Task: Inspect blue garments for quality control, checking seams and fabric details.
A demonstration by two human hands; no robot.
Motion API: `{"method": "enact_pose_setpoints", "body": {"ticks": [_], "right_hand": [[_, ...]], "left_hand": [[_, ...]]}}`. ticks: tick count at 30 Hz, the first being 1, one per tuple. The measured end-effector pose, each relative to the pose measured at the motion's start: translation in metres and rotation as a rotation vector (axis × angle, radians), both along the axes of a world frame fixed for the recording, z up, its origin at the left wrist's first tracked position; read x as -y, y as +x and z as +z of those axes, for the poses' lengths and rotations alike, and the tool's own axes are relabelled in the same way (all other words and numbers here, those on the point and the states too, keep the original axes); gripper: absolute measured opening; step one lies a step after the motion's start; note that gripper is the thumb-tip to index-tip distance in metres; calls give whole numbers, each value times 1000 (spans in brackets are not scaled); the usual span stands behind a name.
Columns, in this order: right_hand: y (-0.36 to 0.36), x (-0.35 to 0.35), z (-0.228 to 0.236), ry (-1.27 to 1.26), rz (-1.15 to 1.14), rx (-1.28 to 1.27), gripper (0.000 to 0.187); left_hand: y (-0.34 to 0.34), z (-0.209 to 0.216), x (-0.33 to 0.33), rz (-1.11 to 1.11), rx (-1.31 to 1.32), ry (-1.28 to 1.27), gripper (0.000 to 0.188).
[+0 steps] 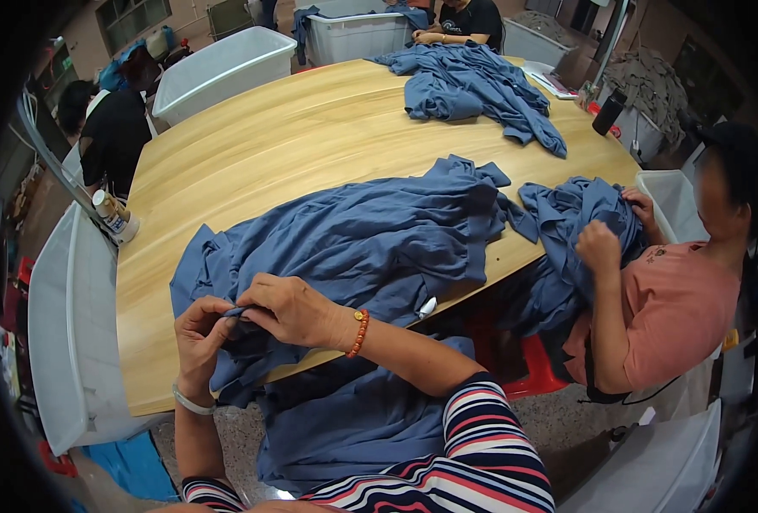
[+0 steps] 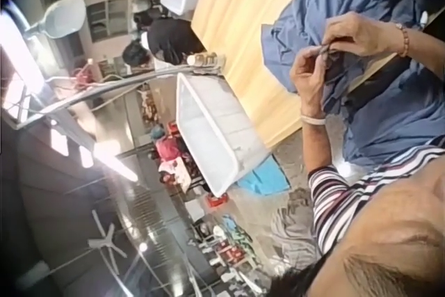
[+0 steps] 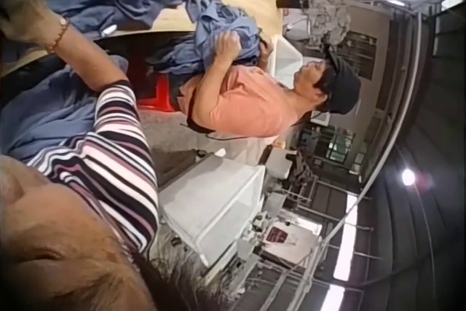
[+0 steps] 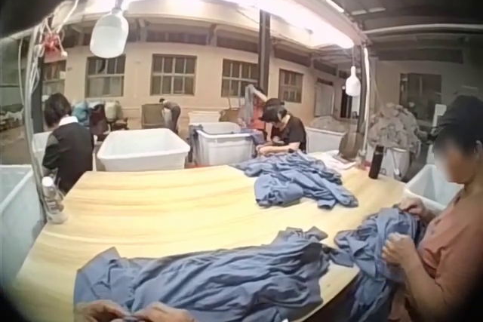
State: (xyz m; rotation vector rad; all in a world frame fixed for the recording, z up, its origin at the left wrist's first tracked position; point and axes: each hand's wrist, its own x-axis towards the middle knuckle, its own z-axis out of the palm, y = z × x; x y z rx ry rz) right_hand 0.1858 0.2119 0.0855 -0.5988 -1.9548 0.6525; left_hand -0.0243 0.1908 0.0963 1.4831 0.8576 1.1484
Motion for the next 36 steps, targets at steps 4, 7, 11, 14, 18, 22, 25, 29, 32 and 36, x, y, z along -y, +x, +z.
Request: {"method": "enact_pose_setpoints", "body": {"ticks": [4,7,11,14,18,22,25,29,32,36], "right_hand": [[-4,1,-5,26,-27,-41,16],[-6,3,-2,-110,-48,-16,14],[-9,5,-4,-232,-38,-1,12],[-10,7,-4,-161,-51,8,12],[-13,9,-3,4,-34,-22,14],[-15,10,-1,-21,-77,-29,13],[-16,12,2,-113,-136,-26,10],[-24,12,-2,-26,-226,-82,8],[-27,12,0,30,-321,-93,8],[-23,7,-3,166,-355,43,14]], "left_hand": [[-3,-7,-3,-6,16,-12,11],[-2,-7,-3,12,8,-76,12],[-10,-14,-4,-7,-21,-138,17],[-14,-18,-5,-29,-9,-190,17],[-14,-17,-8,-106,174,-252,17],[-9,-17,-7,-55,183,-96,14],[-3,-19,-5,59,82,23,11],[11,-16,6,199,3,116,8],[22,-18,12,416,-311,474,11],[29,-22,10,433,-336,454,13]]}}
